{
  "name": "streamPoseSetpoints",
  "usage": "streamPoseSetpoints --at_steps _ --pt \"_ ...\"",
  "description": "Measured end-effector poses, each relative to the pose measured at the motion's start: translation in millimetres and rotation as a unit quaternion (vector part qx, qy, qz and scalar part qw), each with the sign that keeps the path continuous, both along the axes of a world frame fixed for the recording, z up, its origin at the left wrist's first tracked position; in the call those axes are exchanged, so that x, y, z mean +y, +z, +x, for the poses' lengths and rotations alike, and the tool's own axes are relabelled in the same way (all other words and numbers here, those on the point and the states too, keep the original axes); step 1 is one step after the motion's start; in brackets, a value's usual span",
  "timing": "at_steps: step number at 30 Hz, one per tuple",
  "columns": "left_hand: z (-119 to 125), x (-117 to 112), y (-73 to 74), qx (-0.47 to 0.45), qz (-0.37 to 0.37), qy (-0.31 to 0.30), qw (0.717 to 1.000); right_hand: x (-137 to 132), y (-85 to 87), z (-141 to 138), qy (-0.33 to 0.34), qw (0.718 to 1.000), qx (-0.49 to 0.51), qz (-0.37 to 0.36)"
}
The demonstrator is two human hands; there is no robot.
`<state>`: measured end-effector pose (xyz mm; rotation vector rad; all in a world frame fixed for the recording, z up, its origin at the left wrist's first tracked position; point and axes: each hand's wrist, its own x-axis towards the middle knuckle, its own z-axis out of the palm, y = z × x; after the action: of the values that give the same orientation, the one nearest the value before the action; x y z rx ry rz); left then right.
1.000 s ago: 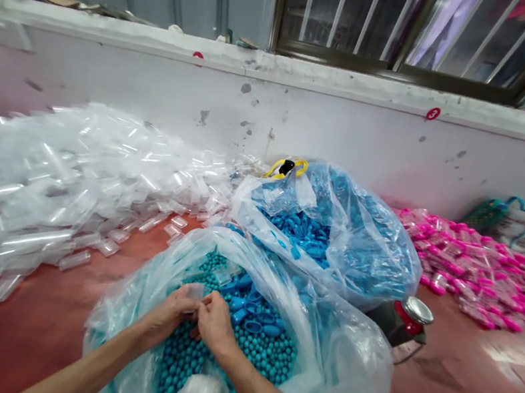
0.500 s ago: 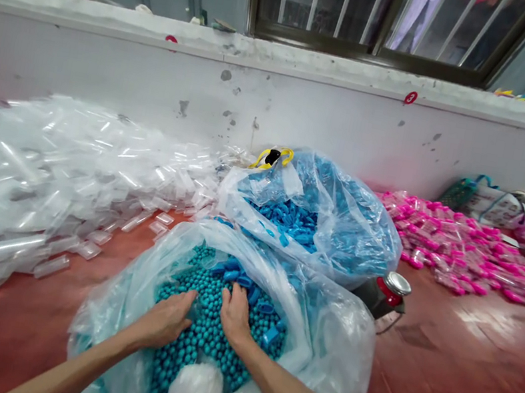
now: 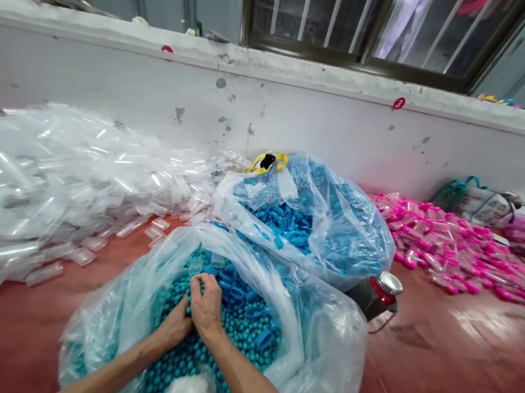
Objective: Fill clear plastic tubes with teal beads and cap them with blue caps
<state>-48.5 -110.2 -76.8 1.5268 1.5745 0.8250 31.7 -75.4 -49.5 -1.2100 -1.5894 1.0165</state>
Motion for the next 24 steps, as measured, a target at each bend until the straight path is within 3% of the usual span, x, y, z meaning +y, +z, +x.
streamPoseSetpoints --at_steps 4,8,11,13,16,18,21,24 --pt "0.8 2.1 -11.6 -0.021 0.027 0.01 0.999 2.6 7.1 4.6 0.09 0.992 -0.08 0.04" --pt "-4.9 -5.5 -3.4 -0.001 0.016 0.033 0.999 4.0 24.5 31.0 0.186 0.98 -0.061 0.04" --pt "-13.6 -20.8 11.3 0.072 0.028 0.059 0.995 -5.3 43.5 67.3 0.152 0.976 -0.127 0.087" --pt "-17.4 -32.8 19.8 0.13 0.066 0.069 0.987 -15.1 48.7 94.9 0.121 0.951 -0.26 0.119" --pt "-15.8 -45.5 27.5 0.192 0.088 0.076 0.975 -29.7 35.8 126.7 0.062 0.855 -0.487 0.166" --pt "-10.7 -47.1 30.2 0.216 0.079 0.067 0.971 -36.0 18.4 135.1 0.028 0.808 -0.557 0.19" --pt "-1.8 -40.7 33.6 0.244 0.072 0.055 0.966 -37.1 -0.2 129.3 0.012 0.792 -0.578 0.195" --pt "3.9 -31.7 36.4 0.254 0.053 0.051 0.964 -32.8 3.1 109.9 0.034 0.798 -0.575 0.174"
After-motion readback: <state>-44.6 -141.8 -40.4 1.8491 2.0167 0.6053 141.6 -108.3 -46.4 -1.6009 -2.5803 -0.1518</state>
